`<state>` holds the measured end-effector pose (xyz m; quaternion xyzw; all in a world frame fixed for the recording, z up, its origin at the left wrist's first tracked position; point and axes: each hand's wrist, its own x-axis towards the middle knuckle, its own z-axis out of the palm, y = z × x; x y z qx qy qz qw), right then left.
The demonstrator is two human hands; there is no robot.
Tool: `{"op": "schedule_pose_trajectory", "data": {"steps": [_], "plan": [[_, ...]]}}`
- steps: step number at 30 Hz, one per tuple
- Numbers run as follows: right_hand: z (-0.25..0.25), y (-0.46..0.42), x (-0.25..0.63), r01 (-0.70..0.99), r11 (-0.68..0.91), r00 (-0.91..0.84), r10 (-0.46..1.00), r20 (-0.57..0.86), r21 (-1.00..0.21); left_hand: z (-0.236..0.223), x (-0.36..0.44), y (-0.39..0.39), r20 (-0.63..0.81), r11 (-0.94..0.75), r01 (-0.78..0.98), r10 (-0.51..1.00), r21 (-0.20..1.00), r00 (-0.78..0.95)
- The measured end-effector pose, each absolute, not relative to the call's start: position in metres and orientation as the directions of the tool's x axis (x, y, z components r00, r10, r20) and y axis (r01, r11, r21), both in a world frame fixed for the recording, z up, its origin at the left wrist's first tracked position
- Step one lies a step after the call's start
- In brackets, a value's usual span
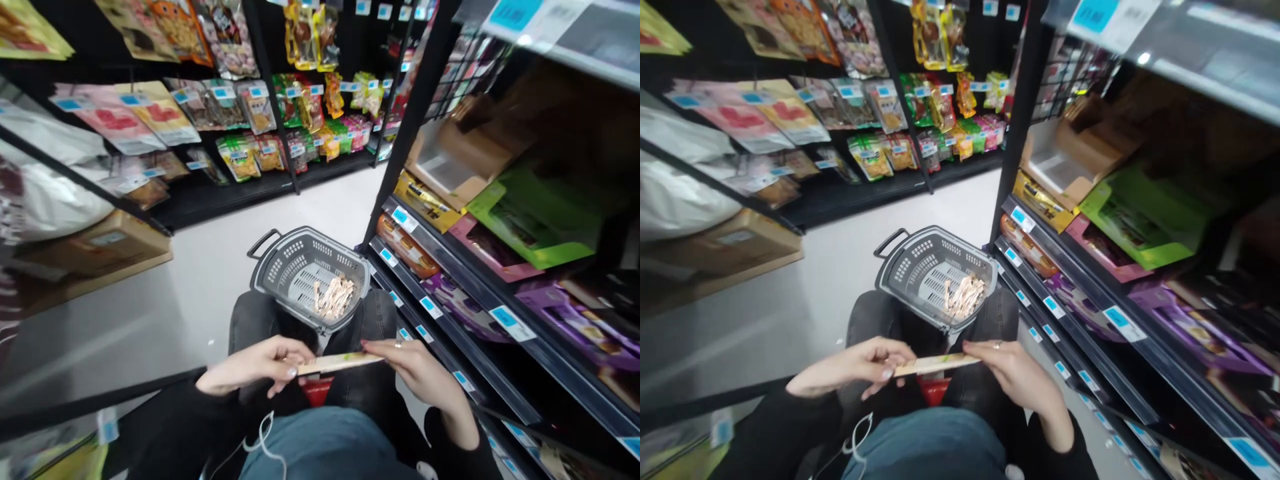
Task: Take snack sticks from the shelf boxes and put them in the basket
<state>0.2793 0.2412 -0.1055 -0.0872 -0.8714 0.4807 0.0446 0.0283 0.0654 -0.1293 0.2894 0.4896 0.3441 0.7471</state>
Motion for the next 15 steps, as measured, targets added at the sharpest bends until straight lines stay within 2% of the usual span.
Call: {"op": "schedule_pose_trajectory", "data": {"steps": [2,4,7,9,11,13,15], "plan": [[-0.110,0.248,0.282,0.136,0.535,-0.948,0.315,0.048,-0.834,-0.141,0.015,0.071,-0.510,0.565,-0.236,0.821,0.791,0.256],[-0.116,0.259,0.289,0.230,0.561,-0.847,0.518,0.120,-0.795,-0.157,-0.001,0.083,-0.489,0.514,-0.218,0.857,0.830,0.161],[-0.127,0.274,0.301,0.392,0.563,-0.650,0.729,0.214,-0.727,-0.188,-0.019,0.112,-0.489,0.485,-0.078,0.871,0.871,-0.042],[-0.134,0.278,0.309,0.451,0.546,-0.585,0.778,0.227,-0.706,-0.214,-0.024,0.136,-0.488,0.510,0.113,0.855,0.853,-0.176],[-0.140,0.275,0.315,0.469,0.528,-0.578,0.790,0.206,-0.708,-0.237,-0.023,0.160,-0.417,0.533,0.344,0.836,0.773,-0.357],[-0.145,0.268,0.320,0.464,0.510,-0.592,0.787,0.174,-0.725,-0.249,-0.016,0.185,-0.354,0.533,0.453,0.834,0.715,-0.422],[-0.149,0.263,0.325,0.463,0.483,-0.587,0.795,0.150,-0.743,-0.244,-0.006,0.208,-0.309,0.486,0.506,0.865,0.712,-0.397]]}}
